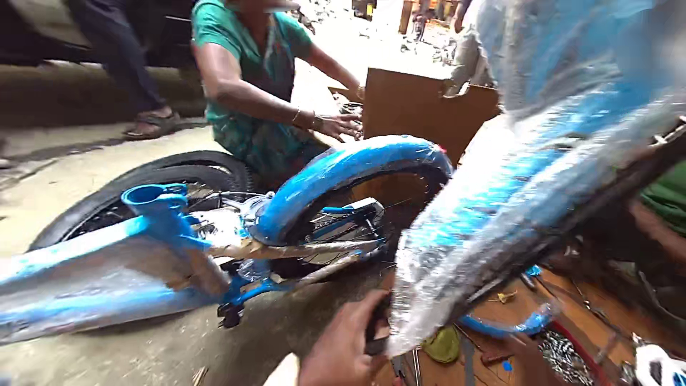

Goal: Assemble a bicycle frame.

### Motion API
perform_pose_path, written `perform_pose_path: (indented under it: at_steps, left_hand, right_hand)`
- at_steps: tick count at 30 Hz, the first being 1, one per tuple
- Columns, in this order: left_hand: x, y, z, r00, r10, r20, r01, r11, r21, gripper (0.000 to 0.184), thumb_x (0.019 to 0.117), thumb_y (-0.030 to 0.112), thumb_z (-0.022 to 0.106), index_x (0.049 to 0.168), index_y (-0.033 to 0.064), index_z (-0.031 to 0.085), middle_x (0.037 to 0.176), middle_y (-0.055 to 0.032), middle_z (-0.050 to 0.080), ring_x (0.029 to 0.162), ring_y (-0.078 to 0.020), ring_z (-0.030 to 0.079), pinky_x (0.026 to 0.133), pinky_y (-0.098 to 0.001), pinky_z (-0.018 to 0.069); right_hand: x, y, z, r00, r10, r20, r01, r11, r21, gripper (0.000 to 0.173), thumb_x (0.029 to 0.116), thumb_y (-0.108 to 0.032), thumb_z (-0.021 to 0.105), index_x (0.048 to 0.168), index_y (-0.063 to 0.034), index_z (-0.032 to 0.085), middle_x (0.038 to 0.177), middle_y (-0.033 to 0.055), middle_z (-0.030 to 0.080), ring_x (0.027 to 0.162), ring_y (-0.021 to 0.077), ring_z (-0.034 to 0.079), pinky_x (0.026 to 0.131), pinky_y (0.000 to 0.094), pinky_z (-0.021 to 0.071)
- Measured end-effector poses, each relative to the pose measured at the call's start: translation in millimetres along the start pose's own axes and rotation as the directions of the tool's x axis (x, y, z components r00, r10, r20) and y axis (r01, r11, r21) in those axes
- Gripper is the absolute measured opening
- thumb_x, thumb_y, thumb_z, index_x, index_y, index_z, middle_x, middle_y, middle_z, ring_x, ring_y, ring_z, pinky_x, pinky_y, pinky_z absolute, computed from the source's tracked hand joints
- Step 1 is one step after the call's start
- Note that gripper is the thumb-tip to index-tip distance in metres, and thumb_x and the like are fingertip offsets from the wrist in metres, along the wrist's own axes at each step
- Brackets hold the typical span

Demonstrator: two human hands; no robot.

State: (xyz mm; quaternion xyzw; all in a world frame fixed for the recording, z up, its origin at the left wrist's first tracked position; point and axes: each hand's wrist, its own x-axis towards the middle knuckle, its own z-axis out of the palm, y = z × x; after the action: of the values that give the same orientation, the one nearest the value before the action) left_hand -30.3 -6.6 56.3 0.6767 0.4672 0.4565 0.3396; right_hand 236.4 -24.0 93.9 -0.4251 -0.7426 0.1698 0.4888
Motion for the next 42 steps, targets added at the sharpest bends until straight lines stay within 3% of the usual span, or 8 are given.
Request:
perform_pose_path:
  at_steps: [3,9,14,19,24,27,31,42]
  left_hand:
    - [2,10,32,0.993,0.014,0.114,-0.006,0.997,-0.072,0.053,0.0828,0.021,0.078,0.126,-0.0046,0.061,0.088,-0.014,0.07,0.078,-0.0221,0.07,0.073,-0.0439,0.0597]
    - [-1,2,46,0.962,-0.011,0.273,0.01,1.0,0.004,0.059,0.0822,0.03,0.08,0.129,0.0015,0.057,0.102,-0.0128,0.071,0.092,-0.0249,0.071,0.079,-0.0479,0.0609]
    - [-10,-16,26,0.95,0.096,0.297,-0.11,0.994,0.03,0.06,0.0862,0.033,0.08,0.135,0.0034,0.06,0.121,-0.0125,0.071,0.113,-0.0254,0.068,0.099,-0.049,0.0558]
    - [-14,-27,35,0.984,0.09,0.154,-0.118,0.976,0.184,0.048,0.0951,0.051,0.068,0.124,0.013,0.069,0.123,-0.0064,0.071,0.108,-0.0201,0.07,0.091,-0.0442,0.0599]
    - [1,-17,43,0.985,0.111,0.134,-0.135,0.974,0.184,0.068,0.0865,0.062,0.073,0.134,0.0138,0.062,0.129,-0.0063,0.067,0.108,-0.018,0.068,0.086,-0.0403,0.0608]
    - [4,-13,48,0.966,0.226,0.125,-0.25,0.939,0.236,0.056,0.0935,0.048,0.07,0.134,0.0107,0.062,0.133,-0.0103,0.066,0.121,-0.0234,0.066,0.097,-0.0446,0.0573]
    - [6,-10,51,0.954,0.279,0.105,-0.297,0.917,0.266,0.046,0.0954,0.039,0.068,0.131,0.01,0.064,0.124,-0.0101,0.07,0.116,-0.0231,0.068,0.097,-0.0425,0.0569]
    - [-3,8,59,0.923,0.383,0.04,-0.364,0.835,0.414,0.04,0.0999,0.037,0.059,0.127,0.0085,0.064,0.123,-0.0087,0.071,0.11,-0.021,0.07,0.091,-0.0364,0.0582]
  right_hand:
    - [-1,-21,74,0.942,0.297,0.154,-0.335,0.839,0.428,0.128,0.0733,-0.074,0.075,0.142,0.0234,0.028,0.145,0.026,0.049,0.136,0.015,0.051,0.114,0.0324,0.0441]
    - [-12,24,91,0.995,0.062,0.075,-0.092,0.843,0.53,0.088,0.0904,-0.017,0.071,0.158,-0.0019,0.017,0.141,0.016,0.054,0.129,0.0277,0.057,0.109,0.0449,0.0505]
    - [-9,4,82,0.986,0.158,0.043,-0.16,0.862,0.48,0.087,0.0927,-0.02,0.066,0.164,-0.0174,0.017,0.139,0.0037,0.055,0.123,0.0165,0.06,0.104,0.0382,0.0559]
    - [8,7,57,0.977,0.212,0.003,-0.188,0.859,0.475,0.098,0.0897,-0.014,0.067,0.164,-0.0288,0.004,0.147,-0.001,0.05,0.124,0.019,0.063,0.099,0.0401,0.0592]
    - [13,-7,57,0.973,0.231,-0.005,-0.198,0.845,0.497,0.073,0.095,-0.021,0.065,0.152,0.0034,0.025,0.143,0.0026,0.055,0.125,0.0155,0.062,0.105,0.0348,0.0562]
    - [14,-12,63,0.973,0.224,-0.053,-0.168,0.849,0.501,0.079,0.0932,-0.02,0.069,0.153,-0.0006,0.021,0.144,0.0003,0.055,0.124,0.0145,0.063,0.103,0.0335,0.0577]
    - [9,5,66,0.992,0.122,-0.027,-0.067,0.703,0.708,0.082,0.0907,-0.023,0.078,0.158,-0.0335,0.031,0.143,-0.005,0.058,0.128,0.0168,0.06,0.111,0.0387,0.0501]
    - [14,4,76,0.969,0.099,-0.228,0.116,0.632,0.767,0.037,0.1053,-0.033,0.054,0.135,-0.0104,0.056,0.1,0.0059,0.067,0.082,0.0151,0.065,0.073,0.0287,0.0562]
